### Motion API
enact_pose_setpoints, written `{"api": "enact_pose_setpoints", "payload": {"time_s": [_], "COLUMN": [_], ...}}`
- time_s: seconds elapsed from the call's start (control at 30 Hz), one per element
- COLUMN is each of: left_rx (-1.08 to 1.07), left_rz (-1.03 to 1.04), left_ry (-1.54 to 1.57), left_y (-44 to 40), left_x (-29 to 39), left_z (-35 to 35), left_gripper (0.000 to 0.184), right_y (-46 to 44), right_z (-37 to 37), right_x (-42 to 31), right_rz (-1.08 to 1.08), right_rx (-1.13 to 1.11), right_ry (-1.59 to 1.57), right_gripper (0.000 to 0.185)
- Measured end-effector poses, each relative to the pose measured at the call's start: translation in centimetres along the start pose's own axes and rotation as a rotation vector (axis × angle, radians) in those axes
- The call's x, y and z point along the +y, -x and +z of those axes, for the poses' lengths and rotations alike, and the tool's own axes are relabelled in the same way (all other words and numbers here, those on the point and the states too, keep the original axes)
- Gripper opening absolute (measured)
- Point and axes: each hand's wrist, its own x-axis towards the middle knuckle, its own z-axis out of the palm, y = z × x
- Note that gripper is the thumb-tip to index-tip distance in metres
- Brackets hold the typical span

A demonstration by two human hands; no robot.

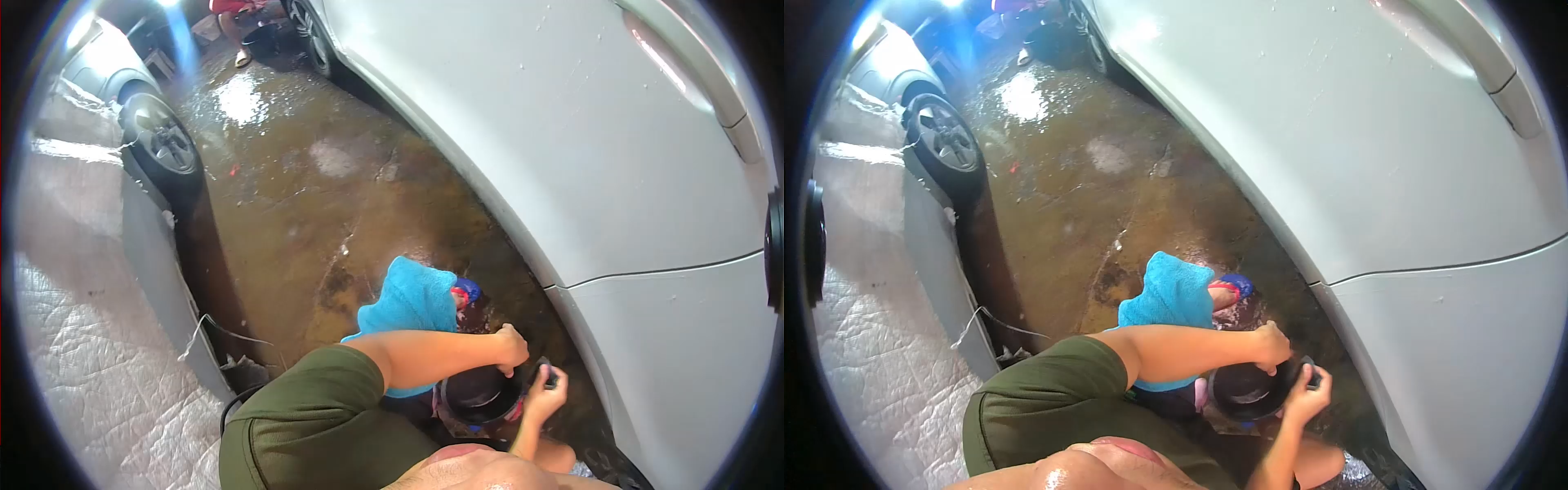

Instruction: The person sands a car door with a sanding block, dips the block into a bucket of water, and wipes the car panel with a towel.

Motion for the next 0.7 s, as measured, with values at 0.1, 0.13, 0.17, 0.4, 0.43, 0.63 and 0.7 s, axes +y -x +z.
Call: {"api": "enact_pose_setpoints", "payload": {"time_s": [0.1,0.13,0.17,0.4,0.43,0.63,0.7], "left_rx": [-0.02,-0.026,-0.033,-0.04,-0.048,-0.065,-0.071], "left_rz": [-0.007,-0.012,-0.014,-0.069,-0.07,0.019,0.037], "left_ry": [0.01,-0.001,-0.013,-0.045,-0.054,-0.049,-0.077], "left_y": [1.0,1.5,2.0,2.2,2.0,0.6,0.0], "left_x": [0.4,0.5,0.6,1.0,0.8,1.4,2.2], "left_z": [2.2,2.6,3.0,2.9,2.9,2.8,2.8], "left_gripper": [0.058,0.058,0.059,0.058,0.056,0.054,0.054], "right_y": [5.0,6.8,8.3,16.8,16.5,15.1,14.5], "right_z": [7.5,9.4,10.8,18.1,17.3,14.2,13.5], "right_x": [14.7,15.6,16.4,32.7,30.9,26.0,25.7], "right_rz": [-0.037,0.176,0.376,0.23,0.349,0.533,0.544], "right_rx": [-0.248,-0.419,-0.568,-0.826,-0.751,-0.354,-0.274], "right_ry": [0.022,-0.08,-0.025,0.567,0.49,0.206,0.14], "right_gripper": [0.018,0.02,0.024,0.038,0.039,0.045,0.048]}}
